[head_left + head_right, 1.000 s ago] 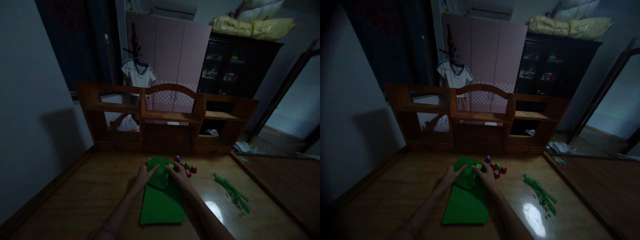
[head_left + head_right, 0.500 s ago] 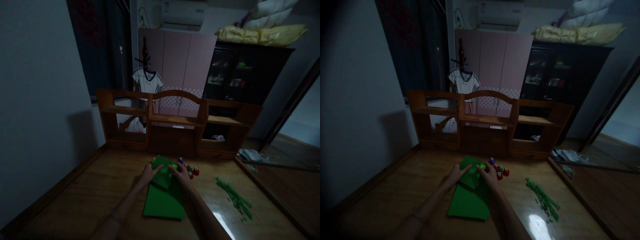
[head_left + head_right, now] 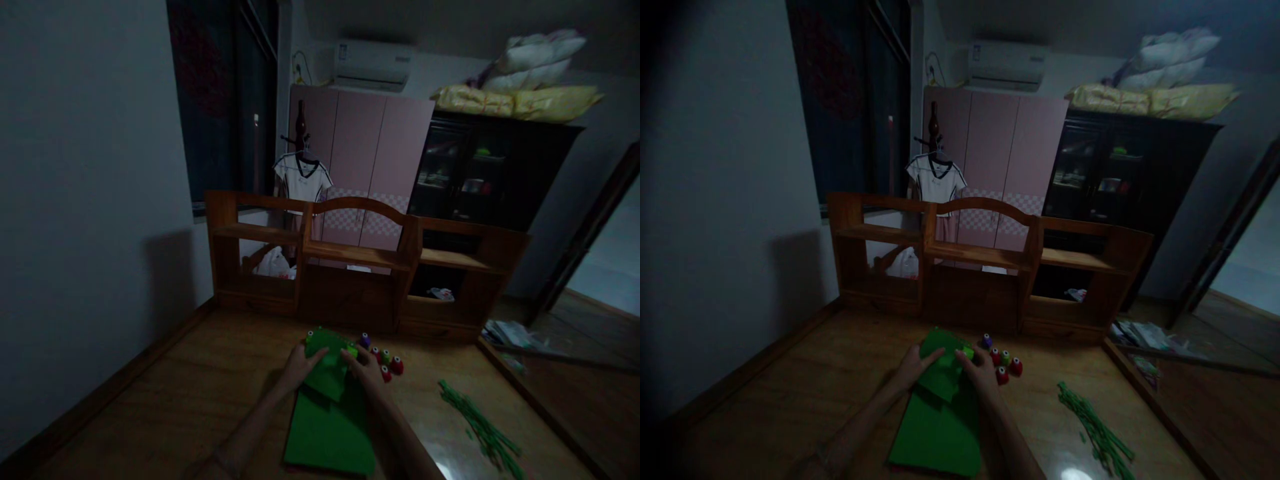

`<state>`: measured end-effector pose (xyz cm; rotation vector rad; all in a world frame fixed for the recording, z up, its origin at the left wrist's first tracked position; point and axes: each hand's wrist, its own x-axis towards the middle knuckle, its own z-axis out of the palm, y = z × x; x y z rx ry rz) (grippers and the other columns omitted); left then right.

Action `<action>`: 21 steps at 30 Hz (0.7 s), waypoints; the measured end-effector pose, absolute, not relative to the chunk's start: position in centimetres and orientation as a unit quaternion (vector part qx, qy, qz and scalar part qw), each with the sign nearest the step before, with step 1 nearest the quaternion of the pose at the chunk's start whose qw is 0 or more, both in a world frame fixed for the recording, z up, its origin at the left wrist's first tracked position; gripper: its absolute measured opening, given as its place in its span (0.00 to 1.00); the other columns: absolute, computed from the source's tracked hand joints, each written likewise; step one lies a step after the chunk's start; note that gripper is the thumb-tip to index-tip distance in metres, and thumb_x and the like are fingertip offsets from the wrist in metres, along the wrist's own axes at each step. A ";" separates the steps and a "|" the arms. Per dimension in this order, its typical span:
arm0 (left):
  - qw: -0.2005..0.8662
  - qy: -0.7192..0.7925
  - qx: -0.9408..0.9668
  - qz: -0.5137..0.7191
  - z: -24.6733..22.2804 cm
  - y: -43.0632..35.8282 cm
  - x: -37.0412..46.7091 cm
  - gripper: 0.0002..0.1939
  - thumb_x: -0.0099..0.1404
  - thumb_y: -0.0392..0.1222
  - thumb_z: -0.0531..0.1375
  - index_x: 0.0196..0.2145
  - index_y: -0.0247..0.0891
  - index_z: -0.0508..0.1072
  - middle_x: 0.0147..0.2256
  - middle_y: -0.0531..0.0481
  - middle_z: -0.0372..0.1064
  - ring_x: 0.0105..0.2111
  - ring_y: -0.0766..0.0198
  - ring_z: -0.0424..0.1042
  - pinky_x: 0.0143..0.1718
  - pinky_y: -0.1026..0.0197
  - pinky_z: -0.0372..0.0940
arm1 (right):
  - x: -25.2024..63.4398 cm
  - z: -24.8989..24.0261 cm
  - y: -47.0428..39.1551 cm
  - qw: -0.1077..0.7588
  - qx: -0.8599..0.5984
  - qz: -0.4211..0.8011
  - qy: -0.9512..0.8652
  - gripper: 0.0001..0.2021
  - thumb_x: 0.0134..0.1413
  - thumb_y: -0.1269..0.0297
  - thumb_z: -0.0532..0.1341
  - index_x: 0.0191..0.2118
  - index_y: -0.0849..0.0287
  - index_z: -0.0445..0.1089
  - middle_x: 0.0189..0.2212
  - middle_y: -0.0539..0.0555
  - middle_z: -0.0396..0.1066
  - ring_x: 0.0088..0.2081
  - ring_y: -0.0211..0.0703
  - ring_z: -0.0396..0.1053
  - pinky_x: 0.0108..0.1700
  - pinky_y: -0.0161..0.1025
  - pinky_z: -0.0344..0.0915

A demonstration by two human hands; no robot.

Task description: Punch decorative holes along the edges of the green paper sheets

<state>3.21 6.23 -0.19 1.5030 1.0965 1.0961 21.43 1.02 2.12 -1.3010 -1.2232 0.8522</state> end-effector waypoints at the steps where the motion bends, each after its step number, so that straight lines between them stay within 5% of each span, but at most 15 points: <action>1: 0.473 0.444 0.615 0.448 -0.3 6.3 3.2 0.22 0.52 0.57 0.62 0.33 0.32 0.76 0.33 0.42 0.76 0.33 0.55 0.75 0.32 0.59 0.68 | 21.4 2.0 1.0 0.547 -0.551 0.364 -0.515 0.24 0.38 0.43 0.64 0.33 0.61 0.72 0.27 0.56 0.73 0.30 0.49 0.71 0.29 0.38 0.64; 21: 0.475 0.427 0.639 0.429 -0.4 6.4 3.1 0.23 0.53 0.56 0.61 0.34 0.31 0.75 0.31 0.42 0.76 0.32 0.55 0.75 0.32 0.60 0.68 | 22.3 0.4 1.7 0.537 -0.507 0.407 -0.538 0.21 0.42 0.46 0.64 0.33 0.61 0.69 0.25 0.53 0.69 0.26 0.40 0.66 0.25 0.33 0.59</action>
